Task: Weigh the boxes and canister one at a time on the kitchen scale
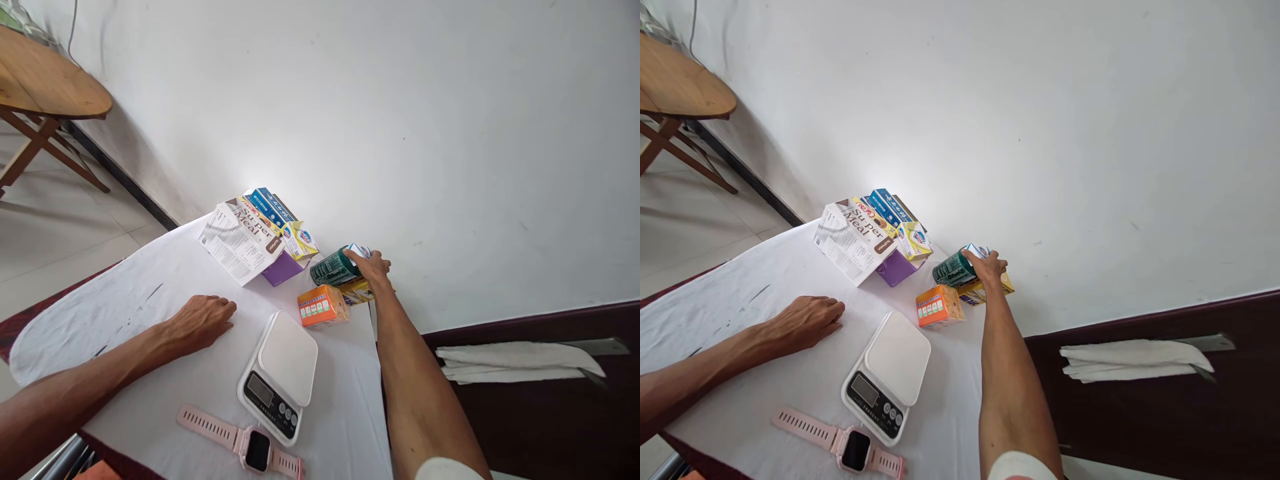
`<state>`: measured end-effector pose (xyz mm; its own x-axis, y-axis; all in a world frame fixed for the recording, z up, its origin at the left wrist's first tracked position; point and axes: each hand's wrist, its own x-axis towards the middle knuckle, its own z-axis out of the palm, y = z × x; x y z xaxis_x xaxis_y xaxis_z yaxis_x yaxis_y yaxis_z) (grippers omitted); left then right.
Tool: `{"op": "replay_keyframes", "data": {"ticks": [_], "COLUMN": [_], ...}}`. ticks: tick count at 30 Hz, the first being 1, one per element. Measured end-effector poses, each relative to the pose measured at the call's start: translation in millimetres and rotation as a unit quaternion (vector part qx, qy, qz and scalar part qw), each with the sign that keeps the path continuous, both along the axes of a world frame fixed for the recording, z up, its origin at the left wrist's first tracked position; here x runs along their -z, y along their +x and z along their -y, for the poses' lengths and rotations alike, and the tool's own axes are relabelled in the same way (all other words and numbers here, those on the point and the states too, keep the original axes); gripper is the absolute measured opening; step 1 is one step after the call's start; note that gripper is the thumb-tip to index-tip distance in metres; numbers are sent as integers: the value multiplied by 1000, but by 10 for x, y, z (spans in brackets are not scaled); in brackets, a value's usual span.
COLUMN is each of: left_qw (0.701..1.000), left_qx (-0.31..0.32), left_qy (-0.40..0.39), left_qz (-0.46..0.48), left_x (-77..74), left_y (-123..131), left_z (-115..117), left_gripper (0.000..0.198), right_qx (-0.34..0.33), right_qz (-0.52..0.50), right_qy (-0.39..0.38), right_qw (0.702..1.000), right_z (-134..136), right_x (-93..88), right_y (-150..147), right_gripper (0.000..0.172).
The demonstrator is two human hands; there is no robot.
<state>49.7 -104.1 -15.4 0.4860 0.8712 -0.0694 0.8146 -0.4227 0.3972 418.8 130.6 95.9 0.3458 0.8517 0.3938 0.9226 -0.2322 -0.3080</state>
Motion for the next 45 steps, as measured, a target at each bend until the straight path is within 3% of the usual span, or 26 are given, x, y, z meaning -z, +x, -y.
{"op": "replay_keyframes", "data": {"ticks": [4,7,9,12,17,21,26,33,38,42,45], "left_qw": [1000,1000,1000,999,999,998,998,998,998,998,998], "left_qx": [-1,0,2,4,4,4,-11,-7,-3,-7,-8], "left_qy": [3,12,21,34,41,56,60,62,63,57,53], "left_qz": [9,16,18,18,5,9,11,12,12,15,18], "left_x": [29,63,86,97,75,76,45,62,70,33,23], "left_y": [-13,-23,-27,-31,-44,-50,-47,-45,-46,-48,-49], "left_z": [8,16,18,20,38,64,85,74,76,90,99], "left_gripper": [15,15,14,13,14,17,17,19,19,17,14], "right_qx": [33,27,-10,-128,-283,-322,-351,-342,-242,-163,-144], "right_qz": [-50,-62,-64,-59,-61,-89,-106,-76,-78,2,28], "right_qy": [7,42,79,132,60,-14,-69,-114,-101,-78,-65], "right_qw": [998,997,995,981,955,942,928,930,962,984,987], "right_z": [152,438,748,1386,2479,2928,3015,3010,3048,2962,2876], "right_x": [-63,-166,-220,-197,237,654,808,580,553,744,895], "right_y": [-109,-233,-323,-483,-760,-839,-788,-556,-743,-1008,-1038], "right_gripper": [80,87,91,90,86,79,79,67,72,78,68]}}
